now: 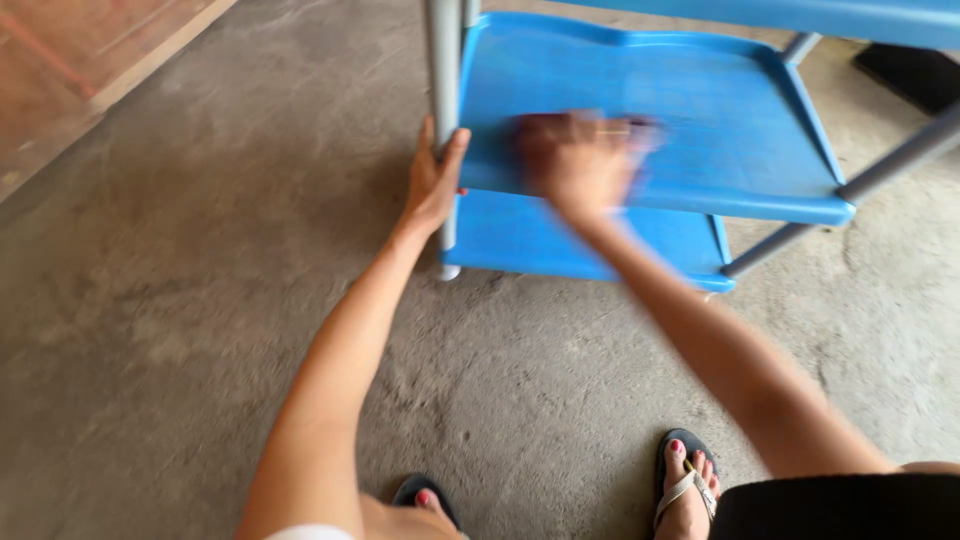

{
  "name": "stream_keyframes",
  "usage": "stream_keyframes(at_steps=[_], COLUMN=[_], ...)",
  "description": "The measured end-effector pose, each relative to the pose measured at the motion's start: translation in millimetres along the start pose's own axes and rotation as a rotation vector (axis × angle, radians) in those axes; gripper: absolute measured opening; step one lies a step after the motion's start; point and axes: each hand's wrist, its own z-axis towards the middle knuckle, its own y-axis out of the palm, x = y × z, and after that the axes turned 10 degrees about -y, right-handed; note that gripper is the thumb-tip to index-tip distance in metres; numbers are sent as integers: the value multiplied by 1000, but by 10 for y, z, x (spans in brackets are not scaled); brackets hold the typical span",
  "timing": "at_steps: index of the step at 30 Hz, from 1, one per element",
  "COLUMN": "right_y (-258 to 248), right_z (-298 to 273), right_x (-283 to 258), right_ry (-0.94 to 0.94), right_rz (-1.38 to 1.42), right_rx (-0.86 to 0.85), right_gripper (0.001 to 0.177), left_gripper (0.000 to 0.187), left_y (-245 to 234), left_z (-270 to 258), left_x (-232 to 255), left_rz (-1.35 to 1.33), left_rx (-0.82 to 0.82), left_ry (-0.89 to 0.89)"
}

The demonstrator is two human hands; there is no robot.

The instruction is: The person wipes the surfaces of a blue plastic shelving unit using a purple cloth. They systematically clean the bottom shelf, middle shelf, and top shelf, moving around the unit to reach all sides. The person also wipes the vertical support poles of the shelving unit.

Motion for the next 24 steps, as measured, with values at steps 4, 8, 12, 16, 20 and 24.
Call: stream_keyframes(at_steps=[4, 8, 12, 16, 20, 24], right_y=[-330, -364, -279, -113, -66, -153], right_z=[169, -4, -343, -376, 35, 607], right_x=[-858, 151, 1437, 1743, 1129, -276], right_ry=[-148, -404, -282, -125, 59, -27], right_rz=[250, 178, -54, -94, -198, 78], right_rx=[528, 524, 510, 549, 750, 765], right_gripper=[34, 43, 35, 37, 26, 47], left_gripper=[79, 72, 79, 91, 86, 79], left_y=[-16, 25, -30, -112, -24, -25], left_z=[203, 174, 381, 413, 585, 703], left_x=[159, 445, 623, 589, 630, 595], left_rz=[-139, -98, -60, -168, -296, -353], left_rx=[-162, -131, -256, -378, -386, -392], left_ry=[211, 57, 7, -87, -69, -129])
